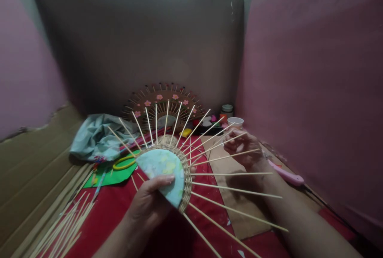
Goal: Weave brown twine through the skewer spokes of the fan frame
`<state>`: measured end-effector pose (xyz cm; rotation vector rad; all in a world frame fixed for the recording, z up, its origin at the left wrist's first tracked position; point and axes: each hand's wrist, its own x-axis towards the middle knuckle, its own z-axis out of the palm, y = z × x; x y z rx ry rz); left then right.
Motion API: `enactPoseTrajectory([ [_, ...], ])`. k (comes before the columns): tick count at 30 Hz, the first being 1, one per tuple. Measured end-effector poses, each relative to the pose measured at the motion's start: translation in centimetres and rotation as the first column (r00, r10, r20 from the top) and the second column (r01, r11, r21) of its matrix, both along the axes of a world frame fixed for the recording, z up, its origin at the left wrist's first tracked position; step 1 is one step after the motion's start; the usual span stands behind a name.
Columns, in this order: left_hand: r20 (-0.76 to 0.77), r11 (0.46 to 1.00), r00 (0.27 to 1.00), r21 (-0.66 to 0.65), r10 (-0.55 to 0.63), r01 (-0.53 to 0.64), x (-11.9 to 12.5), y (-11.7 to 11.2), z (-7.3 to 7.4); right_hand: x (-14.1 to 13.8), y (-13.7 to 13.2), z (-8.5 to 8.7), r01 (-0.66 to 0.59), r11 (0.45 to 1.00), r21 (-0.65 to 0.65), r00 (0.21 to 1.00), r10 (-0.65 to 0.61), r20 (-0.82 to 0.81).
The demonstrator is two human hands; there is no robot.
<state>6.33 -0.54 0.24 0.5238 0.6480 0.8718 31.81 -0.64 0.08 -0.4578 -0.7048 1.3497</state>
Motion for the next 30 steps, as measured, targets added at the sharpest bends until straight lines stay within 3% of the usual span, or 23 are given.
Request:
enactPoseTrajectory([
  [5, 0.015, 0.999, 0.999, -0.010, 0.036, -0.036, 0.1, -0.1, -0.1, -0.3, 0.3, 0.1, 0.145, 0.989, 0.020, 0.989, -0.144, -0.011],
  [9, 0.024, 1.000, 0.999, -0.016, 0.021, -0.021, 0.2, 0.0, 0.0, -0.1, 0.7, -0.1, 0.299, 0.954, 0.032, 0.946, -0.300, 0.120],
  [16, 0.011, 0.999, 0.999, 0.013, 0.049, -0.050, 0.1, 0.1, 0.2, 0.1, 1.2, -0.5, 0.514, 0.828, 0.224, 0.796, -0.558, 0.236],
  [20, -0.001, 1.000, 1.000, 0.022, -0.004, 0.004, 0.1, 0.2, 0.1, 0.2, 1.4, -0.4, 0.586, 0.778, 0.228, 0.750, -0.627, 0.210],
  [27, -0.006, 1.000, 1.000, 0.024, -0.014, 0.014, 0.0, 0.1, 0.3, 0.5, 1.2, -0.2, 0.491, 0.862, 0.128, 0.861, -0.502, 0.083],
  [30, 0.021, 0.994, 0.995, 0.057, -0.097, 0.096, -0.1, 0.2, 0.2, 0.7, 1.0, -0.1, 0.317, 0.948, -0.017, 0.948, -0.317, -0.024],
])
